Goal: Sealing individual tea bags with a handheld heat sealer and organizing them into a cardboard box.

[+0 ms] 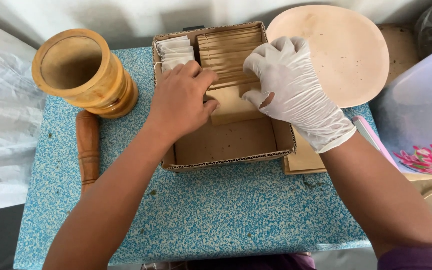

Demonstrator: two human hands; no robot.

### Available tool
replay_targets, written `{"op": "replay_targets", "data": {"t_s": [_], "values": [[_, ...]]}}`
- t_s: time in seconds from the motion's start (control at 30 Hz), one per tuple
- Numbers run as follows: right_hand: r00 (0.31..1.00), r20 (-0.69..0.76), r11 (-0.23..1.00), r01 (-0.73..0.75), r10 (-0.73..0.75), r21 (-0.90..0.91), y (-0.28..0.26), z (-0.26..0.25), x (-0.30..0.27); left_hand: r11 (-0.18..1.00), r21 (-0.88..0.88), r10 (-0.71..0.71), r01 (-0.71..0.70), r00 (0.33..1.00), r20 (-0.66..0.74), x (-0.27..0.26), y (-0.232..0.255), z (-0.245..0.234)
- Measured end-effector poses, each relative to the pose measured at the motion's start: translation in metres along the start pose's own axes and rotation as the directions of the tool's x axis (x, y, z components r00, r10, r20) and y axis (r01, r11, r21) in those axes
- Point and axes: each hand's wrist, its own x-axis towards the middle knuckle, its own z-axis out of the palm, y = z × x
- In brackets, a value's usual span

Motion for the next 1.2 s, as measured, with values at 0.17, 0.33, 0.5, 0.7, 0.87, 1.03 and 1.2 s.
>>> {"op": "replay_targets", "data": {"t_s": [0.17, 0.33, 0.5, 0.7, 0.87, 1.03, 1.2], "values": [[0.998, -0.042, 0.998, 0.038, -0.040, -0.040, -0.001, 0.003, 0.003, 0.999, -0.007, -0.048, 0.048, 0.998, 0.052, 0.001, -0.003, -0.009], [0.995, -0.056, 0.996, 0.087, -0.085, 0.018, -0.005, 0.004, 0.011, 0.996, -0.039, -0.080, 0.081, 0.997, 0.025, -0.004, -0.010, -0.018], [0.991, -0.057, 0.992, 0.124, -0.121, 0.035, -0.010, 0.004, 0.017, 0.978, -0.106, -0.166, 0.178, 0.980, 0.109, -0.008, -0.026, -0.032], [0.985, -0.039, 0.986, 0.167, -0.167, 0.011, -0.022, 0.010, 0.031, 0.954, 0.126, -0.297, 0.271, 0.911, 0.286, -0.003, -0.037, -0.032], [0.975, 0.131, 0.983, 0.180, -0.181, 0.016, -0.039, 0.004, 0.050, 0.930, 0.277, -0.321, 0.243, 0.904, 0.284, 0.003, -0.035, -0.025], [0.947, 0.264, 0.981, 0.192, -0.182, -0.011, -0.045, 0.009, 0.061, 0.883, 0.394, -0.381, 0.254, 0.878, 0.289, 0.011, -0.037, -0.016], [0.938, 0.274, 0.966, 0.245, -0.213, -0.087, -0.046, 0.012, 0.068, 0.836, 0.485, -0.438, 0.258, 0.846, 0.304, 0.018, -0.037, -0.010]]}}
